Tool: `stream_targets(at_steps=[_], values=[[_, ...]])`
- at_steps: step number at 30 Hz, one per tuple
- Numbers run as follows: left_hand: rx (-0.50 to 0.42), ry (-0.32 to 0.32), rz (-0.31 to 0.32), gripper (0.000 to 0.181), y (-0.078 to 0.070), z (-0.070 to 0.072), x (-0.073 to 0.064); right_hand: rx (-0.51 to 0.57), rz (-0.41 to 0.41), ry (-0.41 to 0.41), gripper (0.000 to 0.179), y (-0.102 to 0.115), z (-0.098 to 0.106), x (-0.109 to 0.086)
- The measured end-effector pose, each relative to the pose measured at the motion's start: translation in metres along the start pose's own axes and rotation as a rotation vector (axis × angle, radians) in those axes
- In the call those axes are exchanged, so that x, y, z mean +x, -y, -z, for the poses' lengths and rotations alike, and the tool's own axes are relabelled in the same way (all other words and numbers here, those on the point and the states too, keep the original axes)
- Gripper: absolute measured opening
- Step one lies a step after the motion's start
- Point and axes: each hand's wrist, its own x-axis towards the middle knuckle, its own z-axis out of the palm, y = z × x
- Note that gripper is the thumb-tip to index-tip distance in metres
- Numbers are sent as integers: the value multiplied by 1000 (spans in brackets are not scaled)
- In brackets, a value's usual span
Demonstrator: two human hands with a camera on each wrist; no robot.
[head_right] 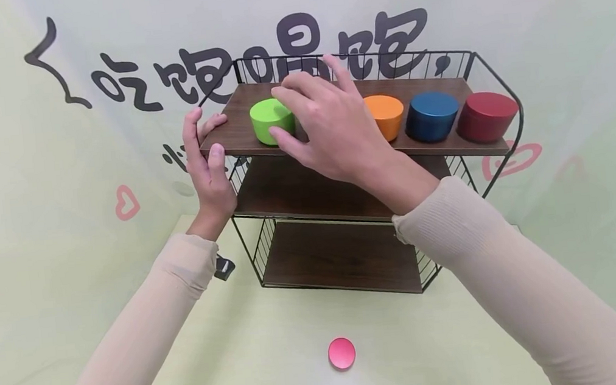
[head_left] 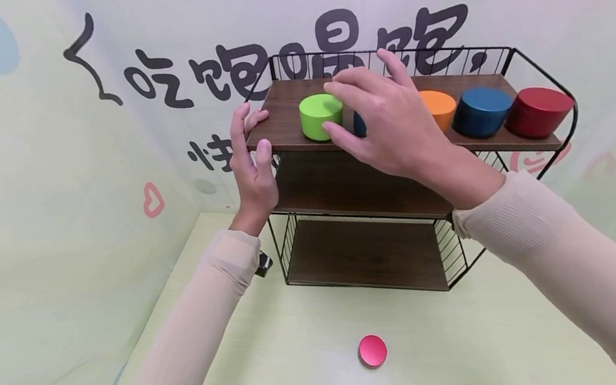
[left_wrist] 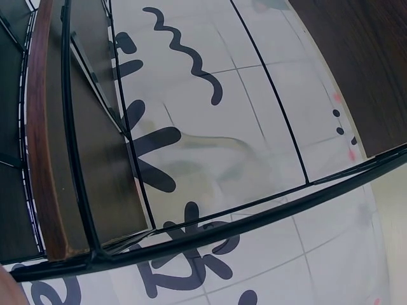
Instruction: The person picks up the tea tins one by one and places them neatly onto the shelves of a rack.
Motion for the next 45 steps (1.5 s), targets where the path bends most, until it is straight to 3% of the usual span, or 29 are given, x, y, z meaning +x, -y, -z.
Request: stream_targets(at_steps=[12, 21, 33, 45], values=[[-5, -3, 2, 47, 0, 2, 0, 53, 65, -150, 50, 0, 17, -21], [-8, -8, 2, 47, 1, 0, 0, 148, 121, -261, 47, 14, 17, -52], [-10, -12, 14, 48, 0, -1, 1, 184, 68, -236, 48, 19, -2, -100], [-22, -7, 18, 48, -2, -2, 0, 267, 2, -163, 48, 28, -43, -146]])
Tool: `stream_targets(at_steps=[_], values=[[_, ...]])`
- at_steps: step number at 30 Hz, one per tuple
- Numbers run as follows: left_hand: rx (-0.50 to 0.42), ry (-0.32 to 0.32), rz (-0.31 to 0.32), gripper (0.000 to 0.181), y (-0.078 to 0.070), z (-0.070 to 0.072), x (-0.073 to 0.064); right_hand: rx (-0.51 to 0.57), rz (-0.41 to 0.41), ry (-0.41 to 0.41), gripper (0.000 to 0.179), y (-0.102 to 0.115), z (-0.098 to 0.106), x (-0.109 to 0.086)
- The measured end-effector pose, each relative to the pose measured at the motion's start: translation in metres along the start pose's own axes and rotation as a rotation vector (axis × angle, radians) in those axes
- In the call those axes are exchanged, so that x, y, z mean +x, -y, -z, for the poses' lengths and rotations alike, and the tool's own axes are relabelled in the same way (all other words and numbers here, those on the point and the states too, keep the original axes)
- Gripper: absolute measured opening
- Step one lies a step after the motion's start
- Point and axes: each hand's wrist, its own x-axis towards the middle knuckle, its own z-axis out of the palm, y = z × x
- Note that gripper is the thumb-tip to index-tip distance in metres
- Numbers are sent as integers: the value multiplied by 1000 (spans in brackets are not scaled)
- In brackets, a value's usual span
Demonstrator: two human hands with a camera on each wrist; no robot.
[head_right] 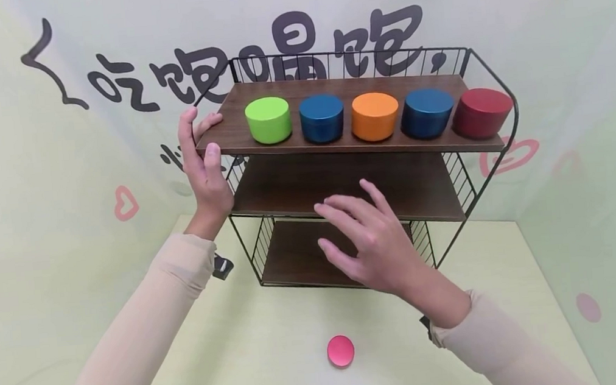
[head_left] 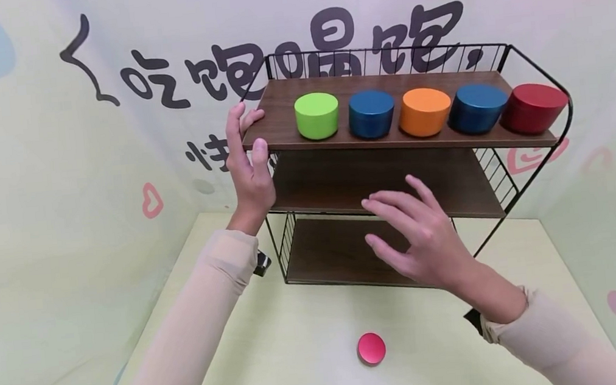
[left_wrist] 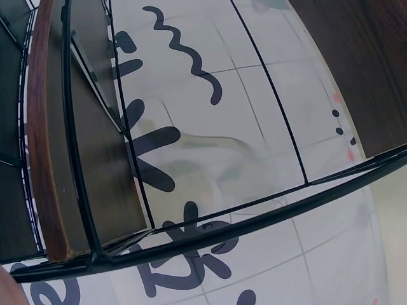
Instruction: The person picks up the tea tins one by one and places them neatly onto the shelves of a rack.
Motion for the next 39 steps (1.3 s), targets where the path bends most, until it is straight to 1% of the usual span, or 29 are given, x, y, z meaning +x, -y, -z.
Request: stream_targets(at_steps=[7, 16, 22, 27, 32, 35, 39], values=[[3, -1, -10, 48, 0, 0, 1, -19, -39, 80, 49, -2, -19, -30], [8, 1, -9, 48, 1, 1, 0, 5, -97, 125, 47, -2, -39, -66], [6, -1, -8, 48, 2, 0, 0, -10, -126, 172, 48, -2, -48, -91], [1, 2, -9, 48, 2, 0, -1, -9, -155, 184, 45, -2, -55, -112], [1, 4, -13, 47, 2, 0, -1, 9, -177, 198, 44, 0, -62, -128], [-1, 4, -16, 48, 3, -1, -1, 21, -173, 196, 42, 3, -67, -136], [3, 3, -20, 48, 2, 0, 0, 43, -178, 219, 45, 9, -76, -147]])
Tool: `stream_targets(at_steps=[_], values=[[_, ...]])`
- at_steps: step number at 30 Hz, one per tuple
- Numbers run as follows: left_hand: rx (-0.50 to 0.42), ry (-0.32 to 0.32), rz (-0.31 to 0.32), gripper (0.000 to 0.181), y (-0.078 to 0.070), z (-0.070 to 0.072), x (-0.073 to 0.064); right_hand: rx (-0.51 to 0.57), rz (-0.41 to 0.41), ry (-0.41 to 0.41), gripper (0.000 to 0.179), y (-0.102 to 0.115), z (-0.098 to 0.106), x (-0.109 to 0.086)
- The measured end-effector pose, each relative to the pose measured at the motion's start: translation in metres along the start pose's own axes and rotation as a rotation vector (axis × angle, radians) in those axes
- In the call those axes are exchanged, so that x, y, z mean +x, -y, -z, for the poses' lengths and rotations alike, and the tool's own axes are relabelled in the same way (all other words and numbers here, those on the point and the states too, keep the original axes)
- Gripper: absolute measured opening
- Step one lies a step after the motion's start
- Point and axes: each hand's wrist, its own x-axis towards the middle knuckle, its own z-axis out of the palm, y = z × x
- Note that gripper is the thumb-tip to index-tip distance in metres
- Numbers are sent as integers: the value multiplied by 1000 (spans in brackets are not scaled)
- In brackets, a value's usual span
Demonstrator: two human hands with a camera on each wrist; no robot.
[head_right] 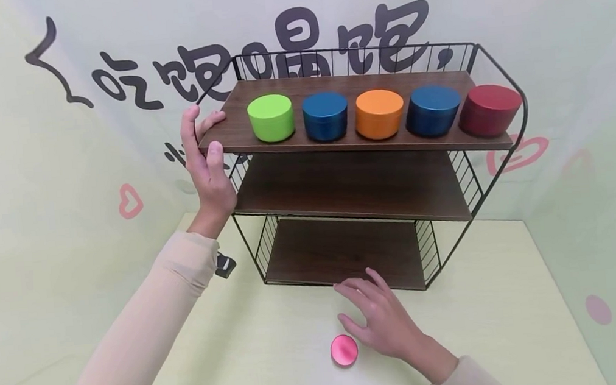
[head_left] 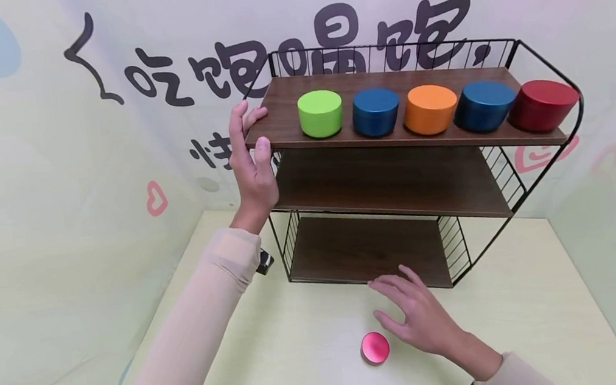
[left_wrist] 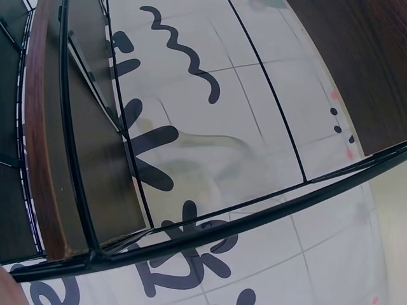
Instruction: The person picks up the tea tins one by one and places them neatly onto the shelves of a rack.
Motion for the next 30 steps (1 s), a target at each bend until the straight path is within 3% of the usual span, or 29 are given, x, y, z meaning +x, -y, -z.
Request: stream_targets(at_steps=[7, 14, 30], values=[[-3, 2, -4, 47, 0, 0, 1, 39, -66, 114, 49, 7, -23, -21], [-4, -1, -3, 47, 0, 0, 0, 63, -153, 176, 52, 14, -37, -38], [-7, -3, -4, 47, 0, 0, 1, 48, -174, 215, 53, 14, -57, -69]])
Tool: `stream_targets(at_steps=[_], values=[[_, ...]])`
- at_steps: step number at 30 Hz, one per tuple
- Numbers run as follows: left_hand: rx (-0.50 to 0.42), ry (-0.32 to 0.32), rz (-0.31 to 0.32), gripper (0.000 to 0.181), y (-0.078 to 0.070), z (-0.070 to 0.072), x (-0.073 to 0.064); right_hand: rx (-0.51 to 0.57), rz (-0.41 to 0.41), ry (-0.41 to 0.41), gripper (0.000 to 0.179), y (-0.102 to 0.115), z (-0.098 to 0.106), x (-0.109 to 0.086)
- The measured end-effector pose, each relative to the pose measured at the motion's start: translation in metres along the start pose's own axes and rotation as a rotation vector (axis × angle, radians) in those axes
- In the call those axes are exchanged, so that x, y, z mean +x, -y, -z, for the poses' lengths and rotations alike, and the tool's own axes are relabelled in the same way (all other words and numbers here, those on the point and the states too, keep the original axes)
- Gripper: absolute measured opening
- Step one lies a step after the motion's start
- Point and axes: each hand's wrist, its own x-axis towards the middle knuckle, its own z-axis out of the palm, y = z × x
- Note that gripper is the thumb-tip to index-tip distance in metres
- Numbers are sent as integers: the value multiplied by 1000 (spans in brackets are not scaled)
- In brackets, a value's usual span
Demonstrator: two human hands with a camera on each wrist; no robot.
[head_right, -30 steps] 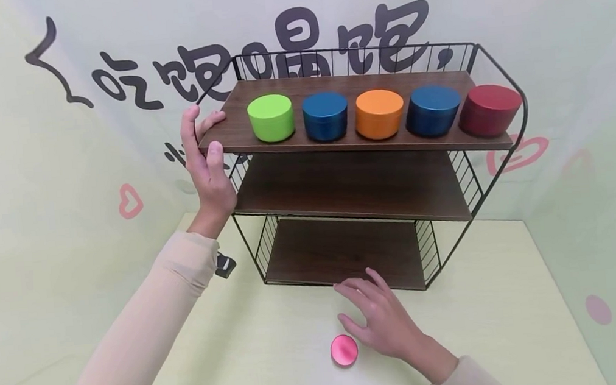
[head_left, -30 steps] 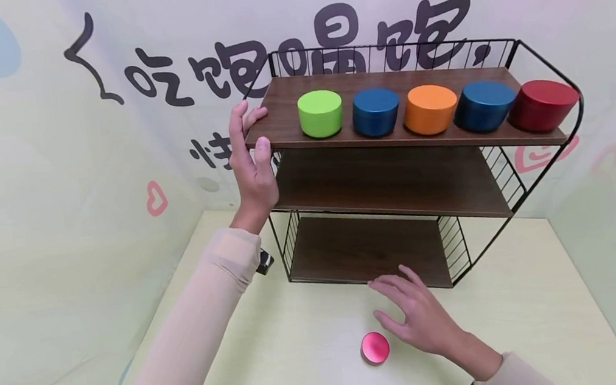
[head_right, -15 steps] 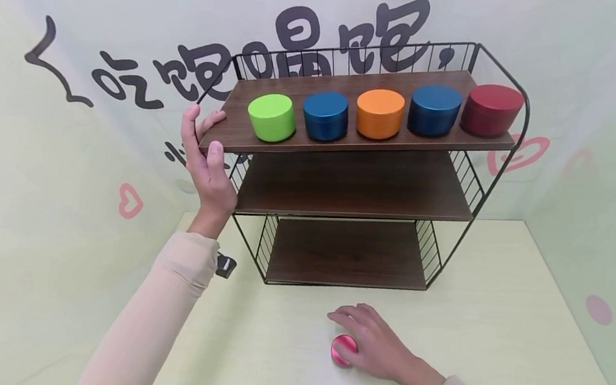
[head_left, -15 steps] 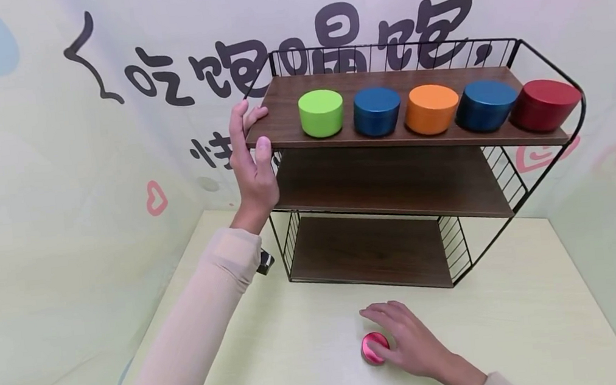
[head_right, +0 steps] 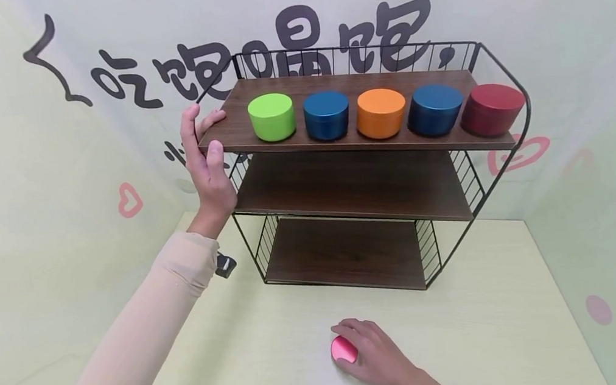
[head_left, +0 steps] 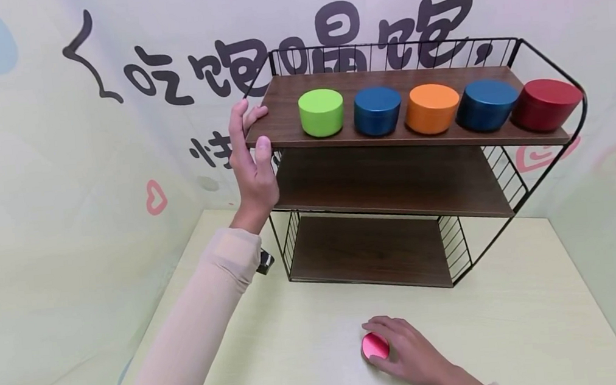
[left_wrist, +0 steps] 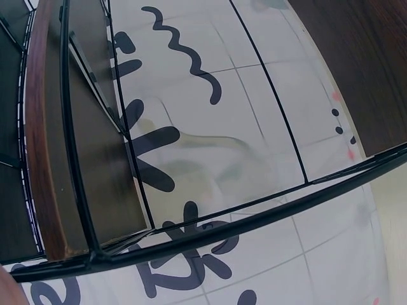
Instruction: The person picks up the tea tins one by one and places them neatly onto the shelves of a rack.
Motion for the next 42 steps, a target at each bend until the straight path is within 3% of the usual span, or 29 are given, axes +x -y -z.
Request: stream_targets(at_steps=[20, 33, 42], values=[[7, 1, 2, 47, -2, 2, 0, 63, 33, -47, 52, 0, -9, -11], [12, 4, -7, 47, -1, 1, -1, 38, -9, -3, 51, 2, -7, -10], [13, 9, -13, 47, -1, 2, -1, 14, 10, 35, 50, 0, 1, 2]])
